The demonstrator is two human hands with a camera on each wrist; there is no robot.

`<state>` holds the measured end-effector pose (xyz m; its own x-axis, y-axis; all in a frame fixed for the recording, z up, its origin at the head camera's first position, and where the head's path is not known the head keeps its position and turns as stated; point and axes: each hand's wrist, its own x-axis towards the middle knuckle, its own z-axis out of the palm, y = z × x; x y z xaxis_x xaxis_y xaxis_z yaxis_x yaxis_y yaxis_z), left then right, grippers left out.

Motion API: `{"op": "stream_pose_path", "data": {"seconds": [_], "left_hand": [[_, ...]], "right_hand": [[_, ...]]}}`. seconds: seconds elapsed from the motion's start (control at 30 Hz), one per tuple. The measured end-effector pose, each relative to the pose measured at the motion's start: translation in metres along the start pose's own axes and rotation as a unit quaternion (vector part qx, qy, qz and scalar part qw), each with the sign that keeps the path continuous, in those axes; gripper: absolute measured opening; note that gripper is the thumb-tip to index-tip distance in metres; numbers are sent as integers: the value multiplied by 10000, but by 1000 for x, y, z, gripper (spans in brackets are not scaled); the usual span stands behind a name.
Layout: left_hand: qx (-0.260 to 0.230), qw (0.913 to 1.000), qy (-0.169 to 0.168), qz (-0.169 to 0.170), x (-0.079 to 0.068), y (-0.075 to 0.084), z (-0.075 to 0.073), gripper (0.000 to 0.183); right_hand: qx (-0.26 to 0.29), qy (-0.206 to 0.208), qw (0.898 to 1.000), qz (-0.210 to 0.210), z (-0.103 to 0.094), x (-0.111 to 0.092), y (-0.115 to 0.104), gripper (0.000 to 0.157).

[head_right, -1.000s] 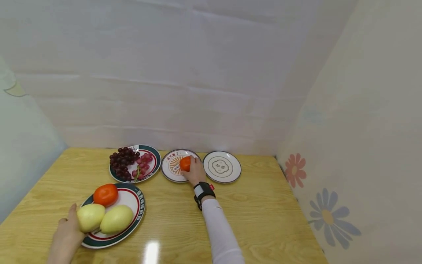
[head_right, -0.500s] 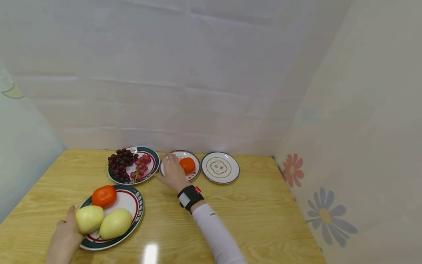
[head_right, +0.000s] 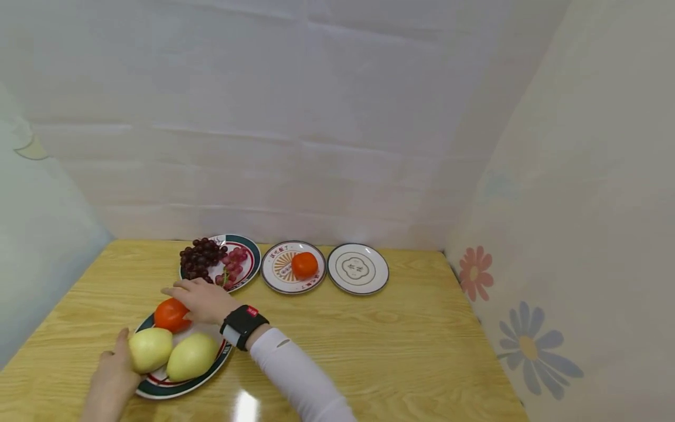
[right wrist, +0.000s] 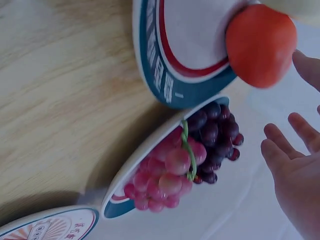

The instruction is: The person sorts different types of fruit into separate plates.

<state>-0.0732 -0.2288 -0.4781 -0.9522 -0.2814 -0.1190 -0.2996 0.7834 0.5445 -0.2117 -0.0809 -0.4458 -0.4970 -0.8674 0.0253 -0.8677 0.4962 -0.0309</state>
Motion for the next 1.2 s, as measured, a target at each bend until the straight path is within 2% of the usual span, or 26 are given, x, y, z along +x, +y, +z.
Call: {"op": "stream_pose_path", "data": {"seconds": [0.17,0.33,0.5,0.6,0.77,0.9,1.0,1.1,1.2], "left_hand": [[44,9998,-148,-99,1,1,-1,86],[54,10000,-45,-59,2,3,1,85],[56,9999,38,-76,3,4,4,85],[15,9999,45,-89,2,4,3,85],[-67,9999,63,-91,0,2,1,87],[-63,9999,84,-63,0,2,0,87],[-59,10000,48,-58,0,2,0,88],[-48,10000,-17,-85,2,1,1,89],[-22,9999,-82,-146,3,1,2,89]], "right_hand": [[105,-602,9979,206,12,12,-11,72],[153,-743,9967,270,25,18,-12,68],[386,-594,9971,263,31,19,-5,61],[303,-374,9986,210,33,16,3,59],[324,148,9988,329,20,5,30,59],[428,588,9935,871,4,-10,65,62],[327,817,9845,1520,-1,-26,94,65],[90,941,9726,2124,3,-43,118,66],[-67,951,9644,2467,13,-56,134,65]]}}
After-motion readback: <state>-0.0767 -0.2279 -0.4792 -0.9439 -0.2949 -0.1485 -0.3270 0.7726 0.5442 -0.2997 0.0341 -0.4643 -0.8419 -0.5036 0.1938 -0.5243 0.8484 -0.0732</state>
